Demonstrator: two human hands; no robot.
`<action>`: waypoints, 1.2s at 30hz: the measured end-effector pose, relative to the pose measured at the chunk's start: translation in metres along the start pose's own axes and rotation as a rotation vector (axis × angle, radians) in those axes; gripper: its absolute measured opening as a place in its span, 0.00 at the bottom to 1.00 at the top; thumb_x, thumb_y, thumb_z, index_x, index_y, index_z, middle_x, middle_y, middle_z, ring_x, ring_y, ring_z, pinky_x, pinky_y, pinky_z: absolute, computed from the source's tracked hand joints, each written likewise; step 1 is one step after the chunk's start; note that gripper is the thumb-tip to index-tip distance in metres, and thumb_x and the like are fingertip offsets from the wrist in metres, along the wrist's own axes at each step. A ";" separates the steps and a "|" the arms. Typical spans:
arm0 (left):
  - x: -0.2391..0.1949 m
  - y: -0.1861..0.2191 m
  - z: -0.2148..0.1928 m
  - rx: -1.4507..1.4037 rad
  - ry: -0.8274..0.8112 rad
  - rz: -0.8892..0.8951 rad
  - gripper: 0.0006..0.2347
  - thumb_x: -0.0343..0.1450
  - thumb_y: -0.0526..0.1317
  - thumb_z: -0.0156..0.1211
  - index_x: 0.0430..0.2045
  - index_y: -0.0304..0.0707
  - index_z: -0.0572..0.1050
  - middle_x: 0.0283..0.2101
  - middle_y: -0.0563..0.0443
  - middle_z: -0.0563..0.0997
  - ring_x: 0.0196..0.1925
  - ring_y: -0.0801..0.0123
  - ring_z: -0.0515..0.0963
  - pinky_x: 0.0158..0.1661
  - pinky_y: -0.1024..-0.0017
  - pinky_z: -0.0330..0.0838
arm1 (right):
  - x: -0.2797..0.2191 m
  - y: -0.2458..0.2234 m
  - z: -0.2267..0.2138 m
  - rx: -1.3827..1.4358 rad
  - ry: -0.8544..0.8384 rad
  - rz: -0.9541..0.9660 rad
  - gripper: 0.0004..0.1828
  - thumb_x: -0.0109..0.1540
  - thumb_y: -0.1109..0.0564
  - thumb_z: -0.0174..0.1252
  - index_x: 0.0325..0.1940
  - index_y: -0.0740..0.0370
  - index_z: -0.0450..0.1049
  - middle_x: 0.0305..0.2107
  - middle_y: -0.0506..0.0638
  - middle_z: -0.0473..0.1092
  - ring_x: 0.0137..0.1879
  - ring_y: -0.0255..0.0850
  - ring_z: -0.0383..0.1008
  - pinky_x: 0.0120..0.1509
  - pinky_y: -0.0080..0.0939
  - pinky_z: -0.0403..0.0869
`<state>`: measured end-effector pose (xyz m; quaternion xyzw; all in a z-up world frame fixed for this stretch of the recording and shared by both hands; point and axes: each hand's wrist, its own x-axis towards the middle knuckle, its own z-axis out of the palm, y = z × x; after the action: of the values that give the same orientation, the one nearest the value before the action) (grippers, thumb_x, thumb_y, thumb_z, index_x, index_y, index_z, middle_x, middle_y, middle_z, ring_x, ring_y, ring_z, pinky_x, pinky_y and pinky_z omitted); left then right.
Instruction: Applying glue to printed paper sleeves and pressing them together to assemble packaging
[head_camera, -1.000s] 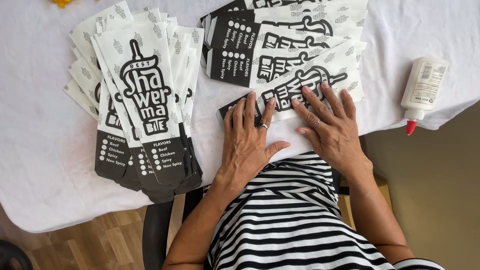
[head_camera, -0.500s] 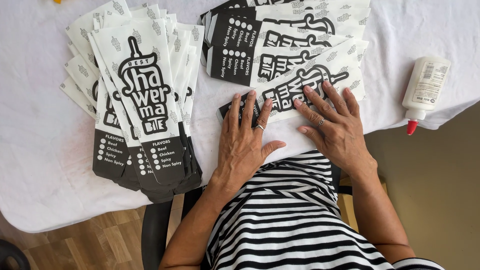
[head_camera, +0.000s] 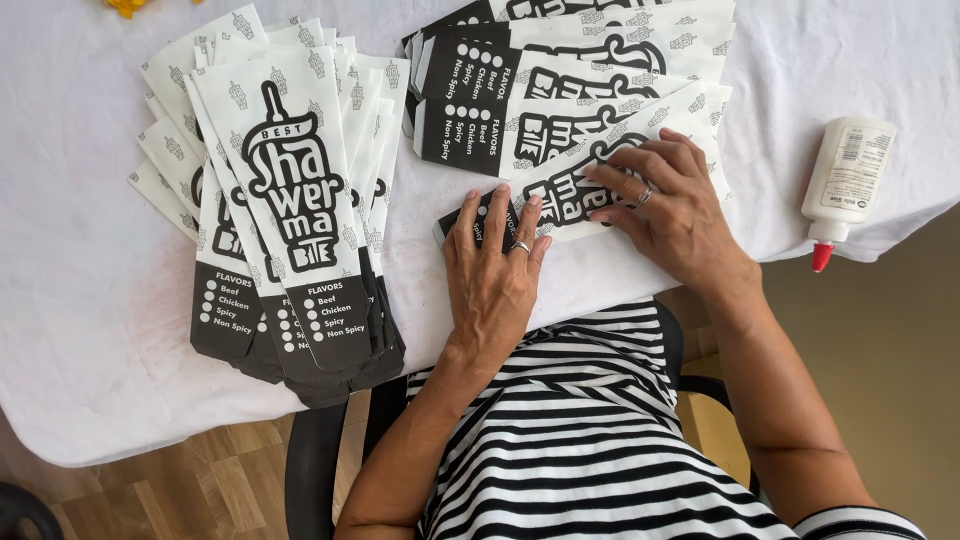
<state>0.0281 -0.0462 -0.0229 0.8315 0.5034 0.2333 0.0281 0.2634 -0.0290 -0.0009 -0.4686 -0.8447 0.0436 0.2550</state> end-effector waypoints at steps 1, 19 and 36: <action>0.000 -0.001 0.001 0.001 0.000 -0.002 0.18 0.75 0.46 0.67 0.59 0.43 0.76 0.66 0.40 0.71 0.68 0.45 0.67 0.59 0.53 0.72 | 0.002 0.001 -0.002 0.002 -0.001 -0.002 0.22 0.70 0.47 0.59 0.63 0.62 0.74 0.53 0.57 0.71 0.59 0.53 0.68 0.72 0.61 0.66; 0.048 0.070 0.062 -0.080 -0.080 -0.120 0.24 0.73 0.34 0.59 0.64 0.20 0.64 0.46 0.43 0.70 0.44 0.62 0.70 0.45 0.67 0.72 | -0.003 0.002 -0.006 -0.044 -0.278 0.412 0.39 0.72 0.32 0.39 0.84 0.48 0.49 0.80 0.51 0.45 0.82 0.54 0.23 0.77 0.68 0.21; -0.012 -0.039 0.013 0.285 -0.260 -0.412 0.28 0.79 0.48 0.51 0.72 0.30 0.54 0.49 0.46 0.71 0.49 0.60 0.68 0.50 0.61 0.70 | -0.013 0.010 0.001 -0.106 -0.245 0.378 0.45 0.69 0.23 0.37 0.84 0.44 0.41 0.81 0.47 0.42 0.84 0.57 0.26 0.78 0.72 0.22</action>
<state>-0.0035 -0.0351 -0.0500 0.7302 0.6816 0.0409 0.0220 0.2766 -0.0339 -0.0096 -0.6223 -0.7677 0.1029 0.1129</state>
